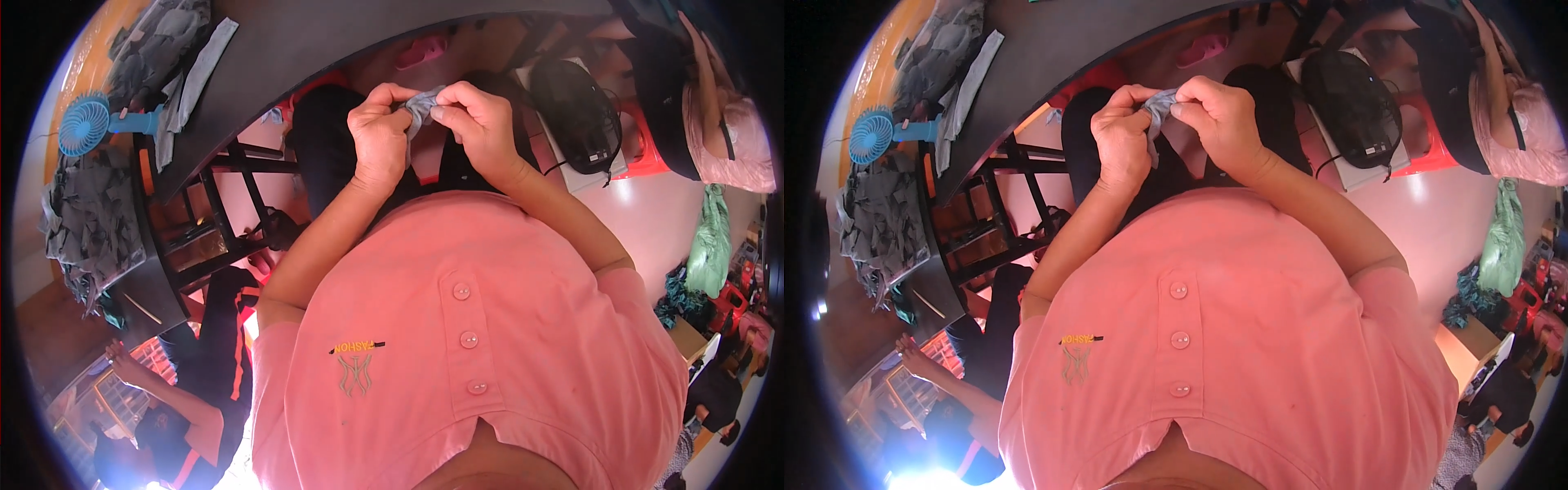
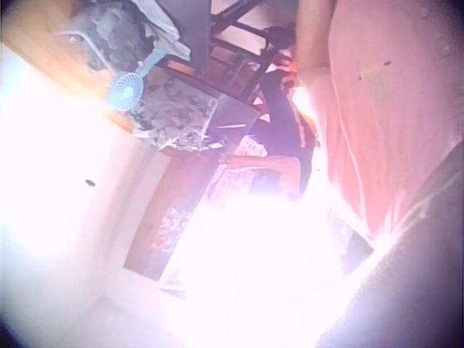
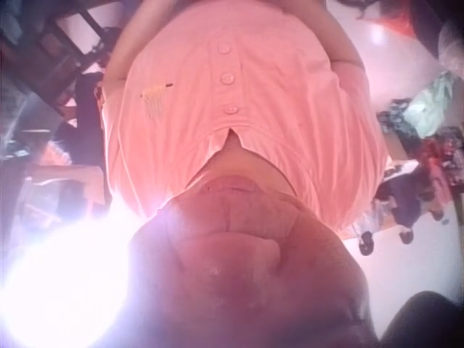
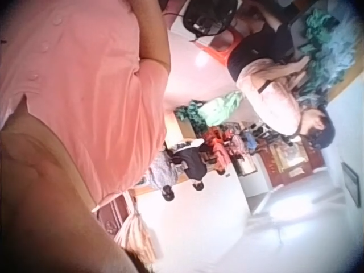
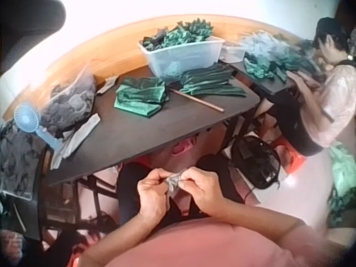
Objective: Manually folding and manipulating small pieces of textile fabric on a workbench.
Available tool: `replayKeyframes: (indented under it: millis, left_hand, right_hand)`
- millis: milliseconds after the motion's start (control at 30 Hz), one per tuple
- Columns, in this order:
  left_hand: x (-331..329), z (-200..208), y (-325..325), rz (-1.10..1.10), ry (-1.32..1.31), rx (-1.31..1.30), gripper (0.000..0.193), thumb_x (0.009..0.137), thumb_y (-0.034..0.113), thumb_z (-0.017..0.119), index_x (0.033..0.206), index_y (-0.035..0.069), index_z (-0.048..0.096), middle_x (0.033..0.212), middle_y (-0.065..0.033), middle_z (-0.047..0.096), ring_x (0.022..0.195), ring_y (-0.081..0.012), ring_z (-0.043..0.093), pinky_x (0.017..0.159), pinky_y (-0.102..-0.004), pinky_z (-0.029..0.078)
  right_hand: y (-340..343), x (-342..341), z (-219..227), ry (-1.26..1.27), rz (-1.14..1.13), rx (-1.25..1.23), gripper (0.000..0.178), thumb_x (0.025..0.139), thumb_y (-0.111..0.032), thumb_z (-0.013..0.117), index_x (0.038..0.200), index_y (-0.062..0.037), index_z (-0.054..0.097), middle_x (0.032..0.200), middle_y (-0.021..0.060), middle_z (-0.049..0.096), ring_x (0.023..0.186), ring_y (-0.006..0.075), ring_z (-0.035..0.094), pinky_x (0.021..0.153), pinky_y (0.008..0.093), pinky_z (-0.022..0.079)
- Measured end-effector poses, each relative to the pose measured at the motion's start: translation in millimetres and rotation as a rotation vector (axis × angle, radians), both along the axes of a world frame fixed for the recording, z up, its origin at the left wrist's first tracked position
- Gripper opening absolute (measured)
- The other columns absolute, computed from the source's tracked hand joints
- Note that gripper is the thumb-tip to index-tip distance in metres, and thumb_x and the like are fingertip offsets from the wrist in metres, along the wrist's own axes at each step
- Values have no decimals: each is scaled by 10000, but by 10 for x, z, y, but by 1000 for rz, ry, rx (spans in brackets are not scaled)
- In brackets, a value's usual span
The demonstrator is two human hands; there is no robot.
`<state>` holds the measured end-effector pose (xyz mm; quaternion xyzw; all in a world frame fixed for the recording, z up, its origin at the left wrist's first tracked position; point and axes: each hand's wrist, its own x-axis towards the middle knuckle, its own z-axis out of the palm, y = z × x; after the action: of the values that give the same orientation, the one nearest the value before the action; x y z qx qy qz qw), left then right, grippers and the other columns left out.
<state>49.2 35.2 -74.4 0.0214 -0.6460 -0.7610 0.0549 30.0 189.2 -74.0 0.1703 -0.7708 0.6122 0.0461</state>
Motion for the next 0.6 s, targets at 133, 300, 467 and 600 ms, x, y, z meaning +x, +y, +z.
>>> replayKeyframes:
  millis: [133,300,467,600]
  left_hand:
    - [84,151,137,2,-32,105,277,782,-132,468,925,-11,673,846,3,598,714,-44,495,614,-174,369]
    - [95,-10,74,-63,178,-125,349,744,-178,433,938,-13,671,875,-6,574,775,-80,498,678,-206,408]
    - [128,-68,194,39,238,-127,287,723,-179,473,885,-10,639,815,-11,530,730,-73,474,660,-207,402]
    - [201,-65,214,-8,221,-108,253,708,-184,483,837,-9,612,805,-3,520,717,-71,471,649,-209,407]
  right_hand:
    - [50,43,42,113,24,-39,69,797,-32,653,820,-2,595,685,86,590,570,150,534,545,266,428]
    - [110,70,-4,81,53,-80,72,798,-21,660,830,-5,598,700,80,596,586,140,532,550,261,432]
    - [151,88,38,146,57,-78,71,798,-20,660,830,-3,599,715,78,605,600,140,543,555,260,436]
    - [213,82,-1,10,88,-114,41,836,-1,643,854,-2,606,708,20,551,603,55,502,541,211,406]
